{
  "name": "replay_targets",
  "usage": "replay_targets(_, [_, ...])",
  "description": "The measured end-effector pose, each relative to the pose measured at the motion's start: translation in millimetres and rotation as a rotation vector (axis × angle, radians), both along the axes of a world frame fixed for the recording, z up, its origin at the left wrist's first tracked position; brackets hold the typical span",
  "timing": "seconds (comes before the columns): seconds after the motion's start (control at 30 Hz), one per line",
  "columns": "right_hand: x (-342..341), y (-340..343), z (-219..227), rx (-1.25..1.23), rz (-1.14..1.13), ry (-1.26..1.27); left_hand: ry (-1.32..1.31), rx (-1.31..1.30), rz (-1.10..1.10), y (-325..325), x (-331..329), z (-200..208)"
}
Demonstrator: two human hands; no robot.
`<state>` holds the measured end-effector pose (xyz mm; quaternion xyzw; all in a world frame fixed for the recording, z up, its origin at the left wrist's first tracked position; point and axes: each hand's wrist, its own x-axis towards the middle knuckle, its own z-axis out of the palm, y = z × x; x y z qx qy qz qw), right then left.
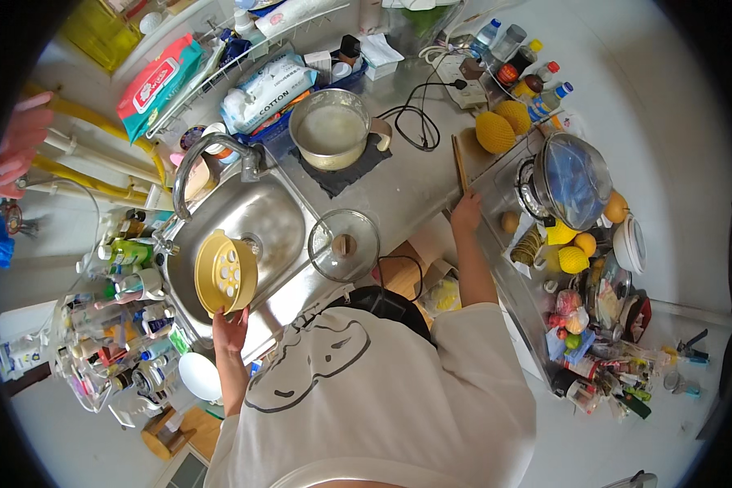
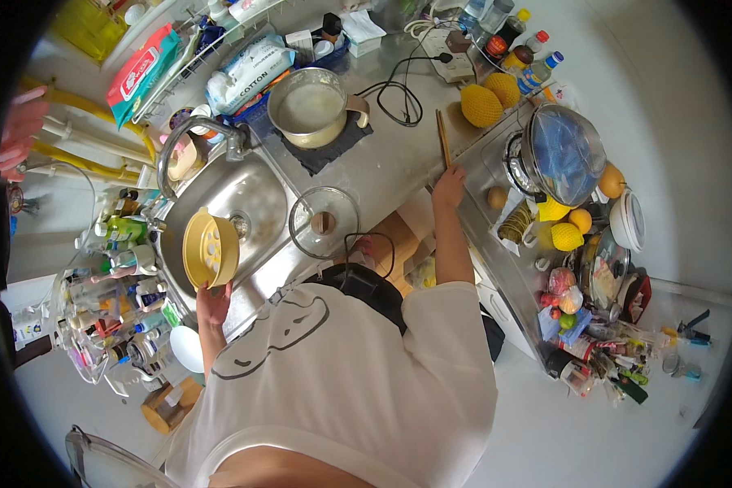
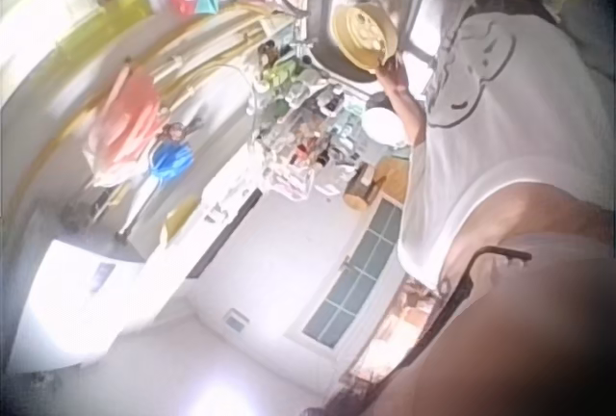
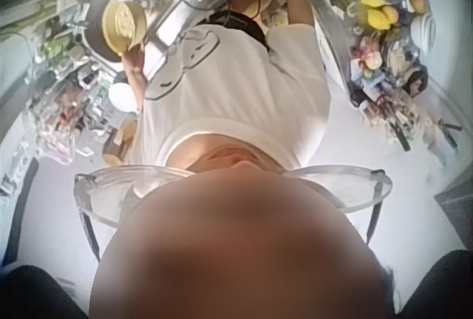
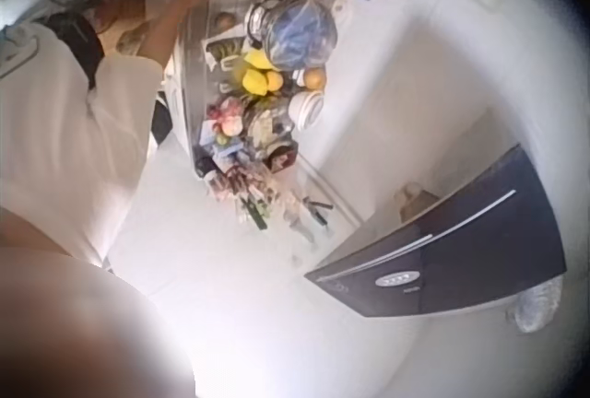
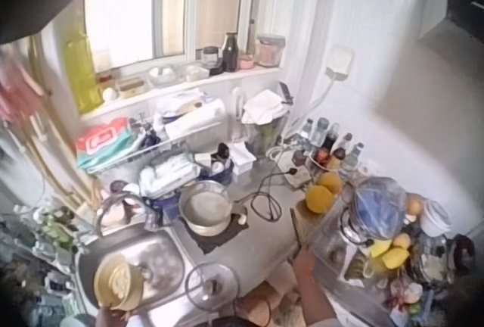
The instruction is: The person washes a white plate and a yellow perforated steamer basket in a kitchen sink using a sponge and running water. The person scrubs both sides of each item and rinses them under the tap.
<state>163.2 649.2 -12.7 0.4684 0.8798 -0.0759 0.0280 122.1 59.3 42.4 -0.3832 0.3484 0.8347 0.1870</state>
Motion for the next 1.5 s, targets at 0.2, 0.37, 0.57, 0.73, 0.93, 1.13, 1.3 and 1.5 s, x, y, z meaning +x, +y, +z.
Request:
replay_targets(0.2, [-13.2, -25.9, 23.4, 0.253, 0.208, 0.153, -0.037, 0.037, 0.084, -0.2, 13.3, 0.9])
replay_targets(0.37, [-30.2, -111.1, 21.4, -0.259, 0.995, 0.449, -0.069, 0.056, 0.092, 13.6, 9.2, -2.6])
replay_targets(0.57, [-47.2, -169.1, 37.3, -0.356, 1.529, 0.363, 0.022, 0.071, 0.06, 28.7, 7.0, 11.8])
replay_targets(0.73, [-51.9, -182.4, 34.7, -0.459, 1.462, 0.348, -0.025, 0.137, 0.092, 13.4, 12.5, -6.5])
replay_targets(0.93, [-39.4, -180.9, 21.5, -0.629, 1.141, 0.44, -0.083, 0.154, 0.136, 19.6, 4.6, 2.2])
replay_targets(1.13, [-20.5, -114.0, 40.0, -1.09, 0.496, 0.983, 0.015, 0.08, 0.065, 11.7, -2.5, 1.2])
replay_targets(1.3, [-16.9, -99.1, 78.4, -0.906, 0.452, 1.041, -0.053, 0.106, 0.096, 14.6, -7.1, -0.6])
replay_targets(1.5, [-21.2, -105.9, 91.4, -0.55, 0.558, 0.905, -0.005, 0.147, 0.046, 12.5, -17.8, -4.2])
